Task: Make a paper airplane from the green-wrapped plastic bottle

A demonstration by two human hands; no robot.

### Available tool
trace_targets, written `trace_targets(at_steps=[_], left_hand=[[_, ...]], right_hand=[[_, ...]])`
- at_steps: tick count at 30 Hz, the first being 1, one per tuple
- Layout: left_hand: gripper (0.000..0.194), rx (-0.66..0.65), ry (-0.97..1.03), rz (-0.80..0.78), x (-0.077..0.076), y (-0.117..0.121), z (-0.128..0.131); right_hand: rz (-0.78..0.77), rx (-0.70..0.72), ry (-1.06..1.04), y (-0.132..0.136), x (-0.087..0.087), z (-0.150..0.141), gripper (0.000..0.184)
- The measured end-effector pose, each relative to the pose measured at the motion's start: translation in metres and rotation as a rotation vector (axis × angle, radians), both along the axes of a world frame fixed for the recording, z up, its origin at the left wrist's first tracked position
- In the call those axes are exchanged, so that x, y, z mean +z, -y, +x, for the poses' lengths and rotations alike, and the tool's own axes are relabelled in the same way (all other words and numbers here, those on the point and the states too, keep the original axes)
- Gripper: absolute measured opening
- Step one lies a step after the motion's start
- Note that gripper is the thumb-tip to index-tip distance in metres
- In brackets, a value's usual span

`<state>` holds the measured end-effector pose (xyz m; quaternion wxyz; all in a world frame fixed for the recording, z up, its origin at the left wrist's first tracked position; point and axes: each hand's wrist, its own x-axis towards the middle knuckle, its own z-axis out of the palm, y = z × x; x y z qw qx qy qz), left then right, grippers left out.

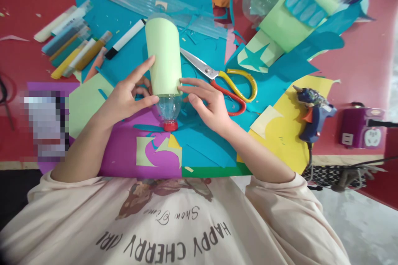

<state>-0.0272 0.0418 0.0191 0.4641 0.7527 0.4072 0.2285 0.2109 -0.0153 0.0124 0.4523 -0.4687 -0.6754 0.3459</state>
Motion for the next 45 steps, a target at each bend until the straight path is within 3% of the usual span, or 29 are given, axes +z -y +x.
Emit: trace_targets(at_steps=[5,9,15,21,30,32,37,41,45], left_hand=[[0.079,-0.023,0.005,0.023,-0.002,-0.001,0.001],[0.080,0.005,0.002,-0.020,-0.001,0.000,0.002],[0.080,0.022,0.027,-0.047,0.001,0.002,0.005],[0.080,-0.004,-0.010,-0.027,0.003,0.002,0.005],[0.081,-0.031,-0.040,0.024,0.001,0.006,0.007],[0.080,-0.031,-0.052,0.056,0.003,0.007,0.008],[0.078,-0.034,-0.098,0.138,0.008,0.010,0.010],[0.079,-0.073,-0.109,0.140,0.009,0.012,0.010],[0.084,-0.115,-0.139,0.126,0.011,0.012,0.010]], right_hand=[[0.204,-0.157,0.437,-0.018,-0.004,0.024,0.020],[0.219,-0.199,0.543,-0.028,-0.017,0.039,0.021],[0.203,-0.182,0.559,-0.033,-0.017,0.048,0.028],[0.116,-0.162,0.568,-0.033,-0.010,0.048,0.014],[0.092,-0.259,0.524,-0.032,-0.019,0.045,0.018],[0.131,-0.211,0.488,-0.027,-0.014,0.038,0.023],[0.145,0.057,0.376,-0.007,-0.001,0.013,0.047],[0.107,0.075,0.363,0.002,-0.001,0.004,0.058],[0.167,0.040,0.369,0.003,-0.004,0.002,0.062]])
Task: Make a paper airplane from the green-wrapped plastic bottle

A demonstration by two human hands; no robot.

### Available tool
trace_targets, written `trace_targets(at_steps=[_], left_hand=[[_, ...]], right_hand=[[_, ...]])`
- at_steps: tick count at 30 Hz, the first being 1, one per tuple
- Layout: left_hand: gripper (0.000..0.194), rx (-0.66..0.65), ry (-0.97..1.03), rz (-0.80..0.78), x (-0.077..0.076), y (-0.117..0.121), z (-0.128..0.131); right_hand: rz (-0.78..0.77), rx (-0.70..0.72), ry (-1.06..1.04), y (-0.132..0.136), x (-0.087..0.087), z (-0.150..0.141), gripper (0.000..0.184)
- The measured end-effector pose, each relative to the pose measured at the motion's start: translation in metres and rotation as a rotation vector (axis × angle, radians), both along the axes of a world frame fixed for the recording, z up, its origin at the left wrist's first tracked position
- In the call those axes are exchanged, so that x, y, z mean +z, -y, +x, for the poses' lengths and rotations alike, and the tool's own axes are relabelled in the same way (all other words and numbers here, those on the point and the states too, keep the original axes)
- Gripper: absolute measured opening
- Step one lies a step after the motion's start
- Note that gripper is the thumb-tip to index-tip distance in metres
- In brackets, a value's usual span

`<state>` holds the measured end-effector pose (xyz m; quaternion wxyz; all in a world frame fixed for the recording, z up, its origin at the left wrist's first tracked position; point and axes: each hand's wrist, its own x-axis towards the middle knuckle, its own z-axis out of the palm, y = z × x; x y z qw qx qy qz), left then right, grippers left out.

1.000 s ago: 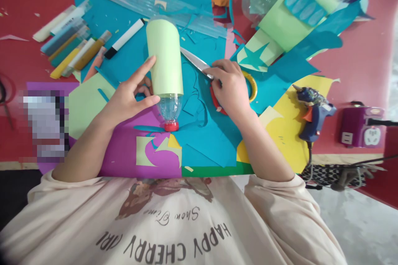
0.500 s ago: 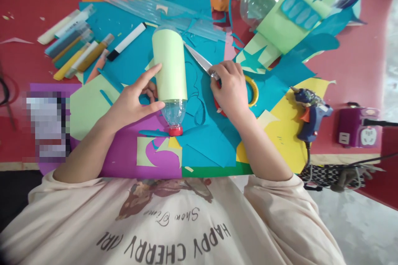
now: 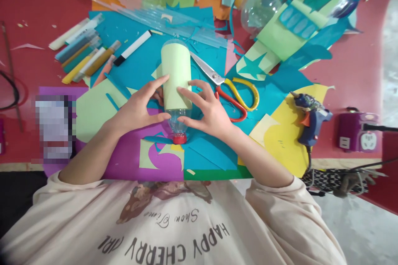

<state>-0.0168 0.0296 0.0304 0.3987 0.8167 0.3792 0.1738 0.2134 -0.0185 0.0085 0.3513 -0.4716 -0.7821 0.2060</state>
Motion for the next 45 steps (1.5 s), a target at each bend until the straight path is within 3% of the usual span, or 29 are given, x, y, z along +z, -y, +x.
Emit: trace_targets(at_steps=[12,18,29,38,45], left_hand=[[0.093,-0.009,-0.013,-0.080,-0.003,-0.002,0.000],[0.090,0.017,0.098,-0.130,-0.004,0.002,0.004],[0.098,0.045,0.248,-0.420,-0.014,0.004,0.008],[0.102,-0.080,0.248,-0.262,-0.021,0.001,0.004],[0.098,-0.093,0.164,0.000,-0.019,0.001,0.002]], right_hand=[[-0.204,0.019,-0.117,0.007,0.000,-0.004,0.066],[-0.212,0.012,-0.133,0.012,0.003,-0.008,0.075],[-0.155,0.031,-0.134,0.012,0.005,-0.009,0.074],[-0.149,0.053,-0.061,0.012,0.002,-0.007,0.080],[-0.158,0.086,-0.055,0.013,0.004,-0.007,0.085]])
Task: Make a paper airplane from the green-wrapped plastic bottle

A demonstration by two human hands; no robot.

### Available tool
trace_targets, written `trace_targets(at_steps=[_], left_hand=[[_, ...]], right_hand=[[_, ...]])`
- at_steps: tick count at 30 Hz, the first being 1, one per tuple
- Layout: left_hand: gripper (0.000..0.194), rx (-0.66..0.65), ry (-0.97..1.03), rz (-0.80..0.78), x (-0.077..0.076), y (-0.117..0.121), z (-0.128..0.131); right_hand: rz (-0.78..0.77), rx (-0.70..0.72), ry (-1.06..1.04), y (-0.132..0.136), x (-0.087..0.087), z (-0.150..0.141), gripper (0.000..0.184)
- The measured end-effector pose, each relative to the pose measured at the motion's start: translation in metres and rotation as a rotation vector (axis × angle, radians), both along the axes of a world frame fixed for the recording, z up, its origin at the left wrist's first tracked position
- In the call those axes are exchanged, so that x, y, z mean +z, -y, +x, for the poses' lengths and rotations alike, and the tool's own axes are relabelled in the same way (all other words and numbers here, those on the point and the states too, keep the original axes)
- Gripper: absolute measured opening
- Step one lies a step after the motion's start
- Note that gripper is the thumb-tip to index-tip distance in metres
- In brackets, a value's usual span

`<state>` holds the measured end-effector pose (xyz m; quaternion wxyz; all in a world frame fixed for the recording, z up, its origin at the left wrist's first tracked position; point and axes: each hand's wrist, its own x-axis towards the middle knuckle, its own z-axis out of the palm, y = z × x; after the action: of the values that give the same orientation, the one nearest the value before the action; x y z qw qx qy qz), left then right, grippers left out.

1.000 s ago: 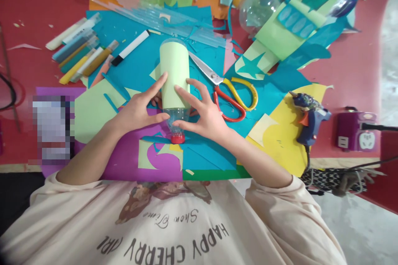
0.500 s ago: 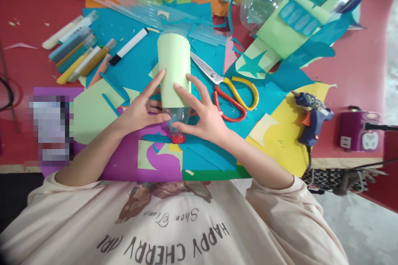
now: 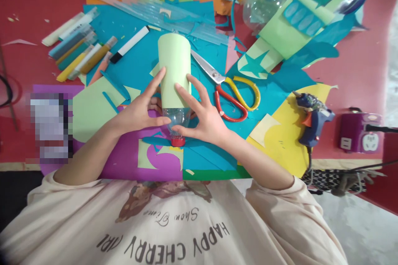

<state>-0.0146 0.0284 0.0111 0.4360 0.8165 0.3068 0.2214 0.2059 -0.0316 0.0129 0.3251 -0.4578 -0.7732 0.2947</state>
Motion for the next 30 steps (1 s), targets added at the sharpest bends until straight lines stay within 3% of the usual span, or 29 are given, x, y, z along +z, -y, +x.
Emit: trace_targets(at_steps=[21,27,30], left_hand=[[0.101,0.066,-0.184,0.269,0.0056,-0.0024,-0.0051],[0.069,-0.040,-0.158,0.384,0.0087,-0.0009,-0.0030],[0.066,-0.091,-0.152,0.405,0.0078,-0.0011,-0.0016]], right_hand=[[-0.131,0.111,-0.047,-0.0051,-0.0020,0.0055,0.084],[-0.113,0.102,-0.052,-0.0047,-0.0031,0.0032,0.085],[-0.128,0.092,-0.046,-0.0044,-0.0033,0.0023,0.088]])
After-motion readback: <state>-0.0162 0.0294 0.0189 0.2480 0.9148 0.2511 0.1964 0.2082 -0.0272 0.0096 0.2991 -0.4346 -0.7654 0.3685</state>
